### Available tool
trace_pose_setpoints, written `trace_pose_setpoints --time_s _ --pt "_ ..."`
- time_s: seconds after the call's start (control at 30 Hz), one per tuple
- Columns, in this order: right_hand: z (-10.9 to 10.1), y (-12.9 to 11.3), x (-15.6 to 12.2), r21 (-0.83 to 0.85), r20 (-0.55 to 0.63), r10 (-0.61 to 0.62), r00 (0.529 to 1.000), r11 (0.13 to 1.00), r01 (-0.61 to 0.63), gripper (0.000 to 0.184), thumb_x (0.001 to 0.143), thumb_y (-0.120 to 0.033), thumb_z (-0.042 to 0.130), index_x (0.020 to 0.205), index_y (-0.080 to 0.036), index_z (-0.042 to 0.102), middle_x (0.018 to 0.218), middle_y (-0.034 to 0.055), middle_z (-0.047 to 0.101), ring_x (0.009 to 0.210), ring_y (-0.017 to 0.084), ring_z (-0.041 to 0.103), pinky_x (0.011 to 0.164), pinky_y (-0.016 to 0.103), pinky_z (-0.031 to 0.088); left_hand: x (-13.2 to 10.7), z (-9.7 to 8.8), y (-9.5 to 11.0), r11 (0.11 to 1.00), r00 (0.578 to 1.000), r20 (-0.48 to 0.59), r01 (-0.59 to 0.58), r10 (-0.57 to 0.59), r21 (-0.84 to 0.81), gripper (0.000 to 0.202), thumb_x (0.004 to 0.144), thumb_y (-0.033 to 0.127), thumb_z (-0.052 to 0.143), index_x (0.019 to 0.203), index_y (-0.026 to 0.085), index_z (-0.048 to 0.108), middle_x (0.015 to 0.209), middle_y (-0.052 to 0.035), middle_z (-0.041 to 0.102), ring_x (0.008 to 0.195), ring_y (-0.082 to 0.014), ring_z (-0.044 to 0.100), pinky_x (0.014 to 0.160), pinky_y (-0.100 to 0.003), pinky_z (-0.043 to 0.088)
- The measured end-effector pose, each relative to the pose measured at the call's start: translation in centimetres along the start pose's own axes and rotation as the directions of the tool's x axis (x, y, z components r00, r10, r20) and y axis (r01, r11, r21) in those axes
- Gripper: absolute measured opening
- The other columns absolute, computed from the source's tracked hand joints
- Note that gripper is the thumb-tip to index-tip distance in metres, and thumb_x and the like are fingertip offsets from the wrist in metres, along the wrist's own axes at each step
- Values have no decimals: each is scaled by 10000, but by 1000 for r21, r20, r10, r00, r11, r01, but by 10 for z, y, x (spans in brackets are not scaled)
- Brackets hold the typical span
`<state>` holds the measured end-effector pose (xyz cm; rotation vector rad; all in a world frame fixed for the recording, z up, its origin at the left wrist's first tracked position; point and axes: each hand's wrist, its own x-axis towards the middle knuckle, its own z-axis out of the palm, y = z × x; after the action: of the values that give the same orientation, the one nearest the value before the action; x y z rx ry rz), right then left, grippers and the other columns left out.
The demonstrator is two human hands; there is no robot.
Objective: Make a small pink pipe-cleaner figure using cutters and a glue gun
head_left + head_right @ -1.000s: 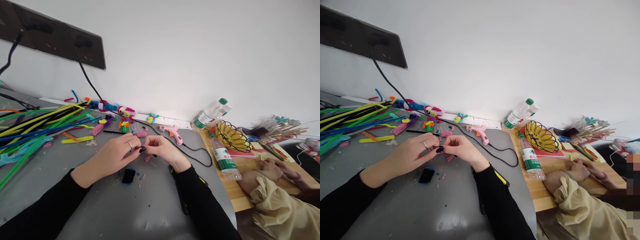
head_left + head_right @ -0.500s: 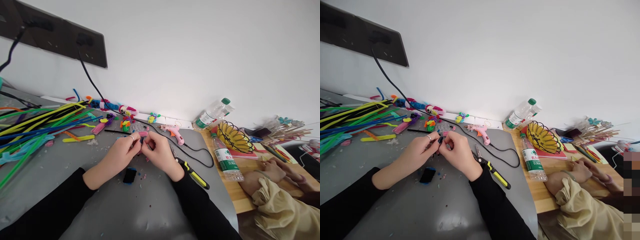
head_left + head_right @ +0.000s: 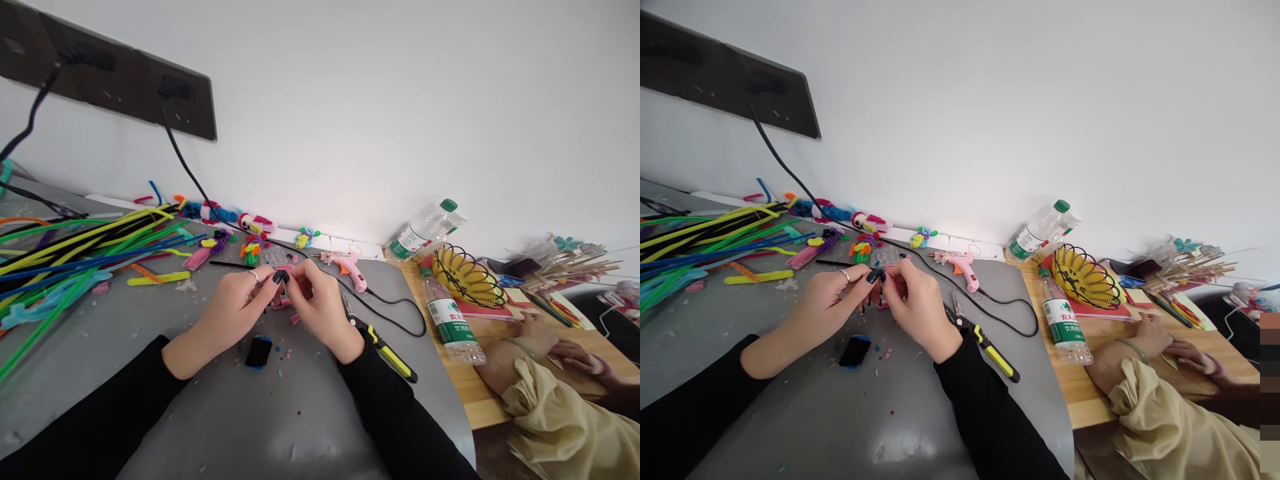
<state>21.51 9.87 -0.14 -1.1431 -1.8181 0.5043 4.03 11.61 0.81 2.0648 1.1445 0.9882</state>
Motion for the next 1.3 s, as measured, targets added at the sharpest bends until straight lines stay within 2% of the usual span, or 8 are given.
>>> trace_pose_setpoints --time_s 0.17,0.33,0.47,0.67,0.83,1.0,1.17,1.3 --pt "0 4 -1 -223 -35 -104 994 970 94 156 986 -237 503 830 -237 488 668 -40 532 560 115 463 537 231 360 -2 0 -5 996 992 124 42 -32 -75 324 954 427 402 933 204 636 644 16 640 562 -178 606 552 -273 430" --pt "0 5 0 -413 -26 -236 971 887 205 236 1023 -202 458 790 -237 441 651 -40 517 558 112 447 536 236 329 -1 -1 -7 999 989 146 30 -23 -43 353 964 411 378 929 196 656 609 15 633 548 -186 588 562 -285 417" --pt "-1 5 0 -493 16 -273 962 834 246 265 1054 -212 424 791 -233 447 664 -28 531 576 116 455 546 243 312 0 -1 -6 999 990 136 32 -27 -32 347 961 420 394 929 199 659 605 7 653 542 -188 597 552 -281 419" --pt "-4 4 0 -509 81 -267 960 817 270 270 1057 -191 408 794 -235 447 680 -8 527 590 137 434 546 275 261 1 1 -5 999 993 115 35 -32 -24 277 927 384 426 811 220 617 590 8 635 504 -166 566 514 -258 398" --pt "-4 2 1 -498 61 -262 963 828 257 258 1043 -193 424 789 -238 429 669 -10 522 589 140 435 551 282 254 2 2 -4 1000 997 76 22 -23 10 256 890 370 430 833 224 632 552 28 610 468 -156 534 514 -247 405" --pt "-4 2 0 -465 29 -227 974 859 214 224 1028 -205 447 807 -240 432 660 -18 527 567 137 436 554 276 278 0 3 -5 999 997 78 -3 -1 46 237 887 356 454 765 227 610 580 15 641 494 -158 553 536 -246 420" --pt "-3 3 0 -455 12 -221 975 867 202 225 1025 -208 445 802 -237 439 644 -28 521 552 127 442 548 265 300 0 1 -2 1000 997 78 -2 0 28 263 910 359 429 767 223 603 584 13 638 507 -162 558 536 -256 419" --pt "-3 4 0 -479 29 -228 973 851 213 228 1037 -221 441 810 -233 463 665 -12 558 579 130 471 551 265 302 0 -1 0 1000 996 83 22 -21 -7 318 941 398 389 858 209 631 604 4 644 546 -183 594 554 -274 429"
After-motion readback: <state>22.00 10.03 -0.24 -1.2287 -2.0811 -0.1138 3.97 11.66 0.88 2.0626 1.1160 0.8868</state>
